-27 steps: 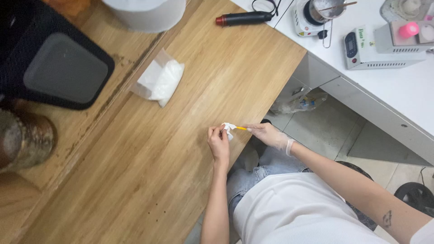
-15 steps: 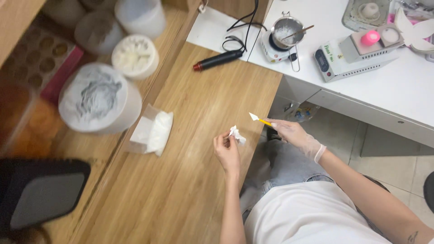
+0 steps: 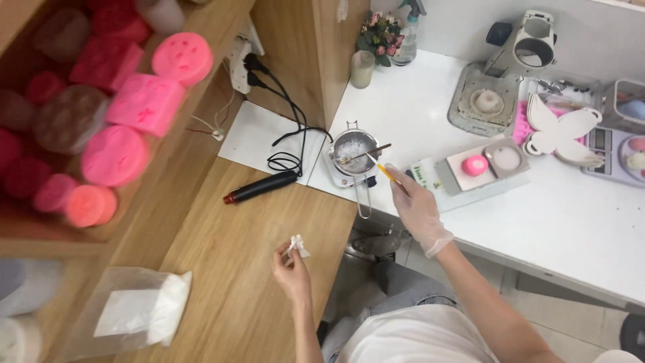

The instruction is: Melting and stirring wax in a small pot using a heat gun and a spoon to prepare it for candle making.

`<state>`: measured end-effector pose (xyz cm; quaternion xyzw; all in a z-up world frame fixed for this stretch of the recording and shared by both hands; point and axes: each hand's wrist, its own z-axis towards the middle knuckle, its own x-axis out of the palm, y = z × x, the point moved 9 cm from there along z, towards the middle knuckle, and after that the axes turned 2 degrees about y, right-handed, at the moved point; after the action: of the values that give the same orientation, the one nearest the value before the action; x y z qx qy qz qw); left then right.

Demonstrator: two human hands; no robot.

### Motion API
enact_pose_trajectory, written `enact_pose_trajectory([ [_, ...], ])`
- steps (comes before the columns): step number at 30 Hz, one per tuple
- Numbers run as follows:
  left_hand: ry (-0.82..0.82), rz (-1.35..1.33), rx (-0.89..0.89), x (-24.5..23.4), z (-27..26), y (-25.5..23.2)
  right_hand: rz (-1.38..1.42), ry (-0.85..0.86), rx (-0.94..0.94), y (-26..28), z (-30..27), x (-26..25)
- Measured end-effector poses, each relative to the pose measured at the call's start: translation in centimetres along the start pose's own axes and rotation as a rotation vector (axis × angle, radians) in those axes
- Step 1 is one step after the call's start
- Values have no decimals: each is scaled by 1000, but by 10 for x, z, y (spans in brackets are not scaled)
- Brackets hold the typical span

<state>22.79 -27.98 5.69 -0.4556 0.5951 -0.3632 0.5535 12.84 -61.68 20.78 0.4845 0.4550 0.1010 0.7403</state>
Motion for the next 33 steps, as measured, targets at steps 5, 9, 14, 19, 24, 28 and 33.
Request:
enact_pose_trajectory([
  [5,-89,364,124,53,35,16,-234,177,-57,-36,63,7],
  [9,-236,797,316,62,31,5,-184,175,-124,-63,76,9],
  [14,95,417,39,122,20,-12,-40,178,370,-115,97,-1],
  [19,590,-332,-554,226,-13,28,150,144,584,-153,108,26],
  [24,779,-466,-576,258,-30,15,201,166,564,-187,121,63],
  [28,713,-489,-561,255,-25,8,170,149,549,-172,127,65],
  [33,709,-402,-523,254,-22,11,72,69,384,-121,131,28],
])
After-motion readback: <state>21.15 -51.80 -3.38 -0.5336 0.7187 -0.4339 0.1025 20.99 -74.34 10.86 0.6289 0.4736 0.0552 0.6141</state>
